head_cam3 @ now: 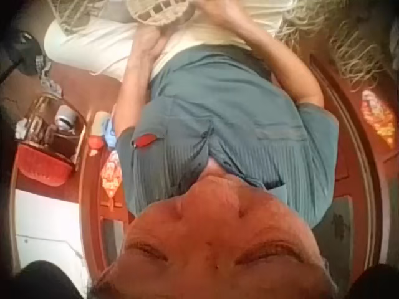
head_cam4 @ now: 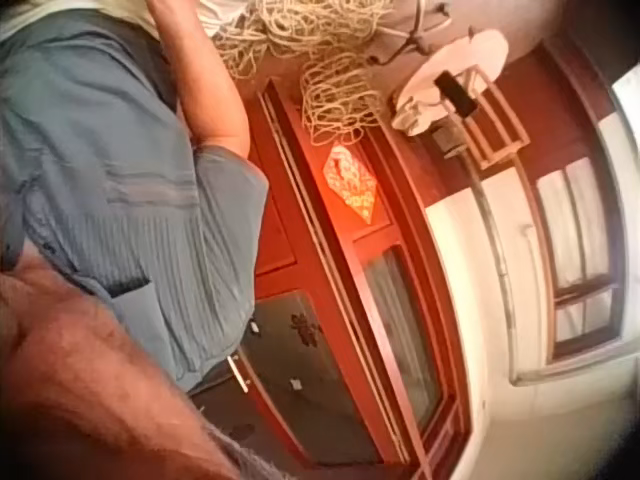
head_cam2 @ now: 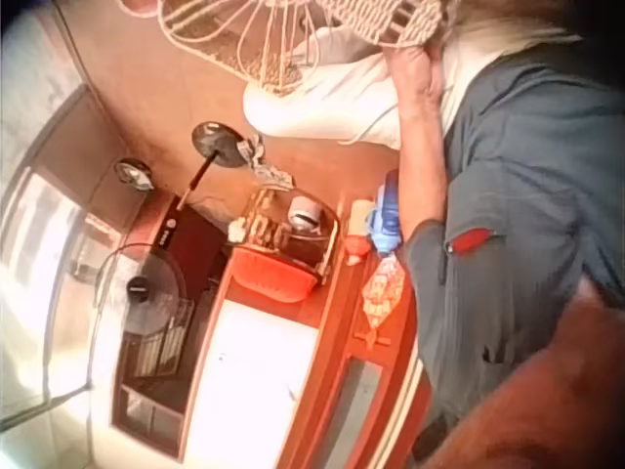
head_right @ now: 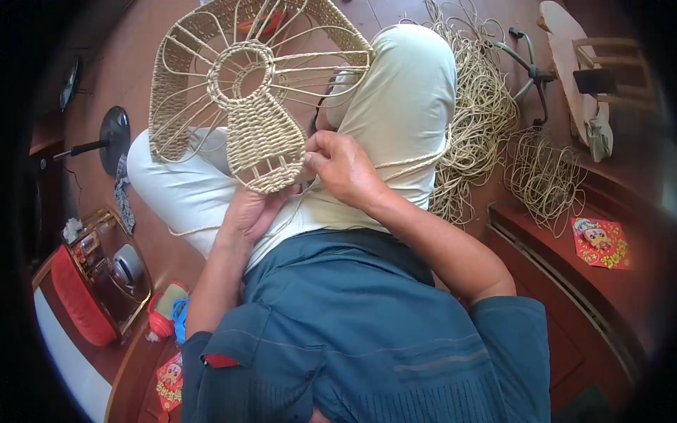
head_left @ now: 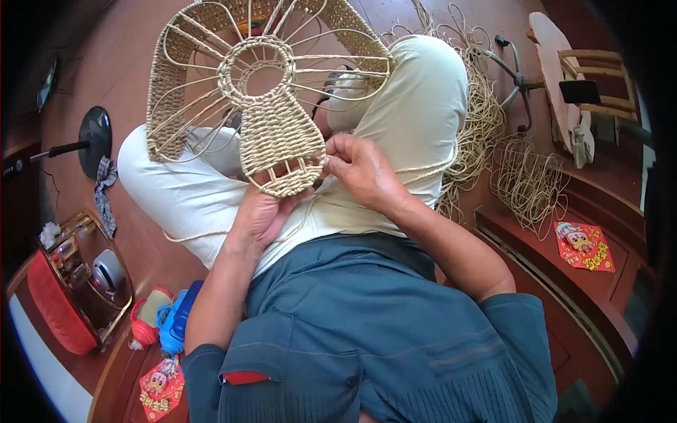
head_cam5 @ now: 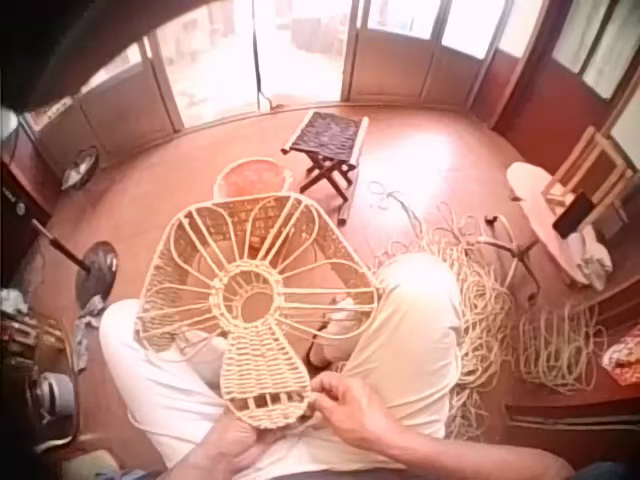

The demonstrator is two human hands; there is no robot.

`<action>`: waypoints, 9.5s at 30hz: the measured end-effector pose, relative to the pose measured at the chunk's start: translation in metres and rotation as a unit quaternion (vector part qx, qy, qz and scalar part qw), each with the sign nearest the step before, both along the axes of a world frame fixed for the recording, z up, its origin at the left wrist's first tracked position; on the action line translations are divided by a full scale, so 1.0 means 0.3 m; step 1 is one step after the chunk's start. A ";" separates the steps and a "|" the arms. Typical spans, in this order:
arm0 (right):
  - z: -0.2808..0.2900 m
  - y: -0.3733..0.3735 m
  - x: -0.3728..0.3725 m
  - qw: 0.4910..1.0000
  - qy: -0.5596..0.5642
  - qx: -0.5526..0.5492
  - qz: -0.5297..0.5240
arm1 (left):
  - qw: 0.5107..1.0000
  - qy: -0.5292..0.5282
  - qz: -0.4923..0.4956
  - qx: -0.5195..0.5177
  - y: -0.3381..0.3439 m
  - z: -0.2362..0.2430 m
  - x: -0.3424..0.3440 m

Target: The recorder is weaving a decorative wicker or straw basket/object while sitting on the floor.

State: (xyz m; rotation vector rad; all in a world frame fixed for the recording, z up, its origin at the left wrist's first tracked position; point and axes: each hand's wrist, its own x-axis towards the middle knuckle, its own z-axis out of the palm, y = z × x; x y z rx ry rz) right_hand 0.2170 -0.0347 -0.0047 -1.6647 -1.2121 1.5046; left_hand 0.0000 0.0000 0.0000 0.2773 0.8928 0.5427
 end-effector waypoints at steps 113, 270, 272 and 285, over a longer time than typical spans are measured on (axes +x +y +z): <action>0.154 0.018 -0.006 0.869 0.447 -0.133 -0.165 | 0.994 -0.020 0.064 0.089 0.019 0.019 -0.040; 0.172 0.020 -0.143 0.913 0.332 -0.093 -0.215 | 0.975 -0.080 0.196 0.076 -0.056 0.103 0.052; 0.163 0.016 -0.146 0.915 0.331 -0.089 -0.211 | 0.973 -0.087 0.202 0.070 -0.054 0.105 0.043; 0.087 0.001 -0.127 0.860 0.463 -0.122 -0.177 | 0.791 0.431 0.086 0.426 -0.087 0.244 -0.020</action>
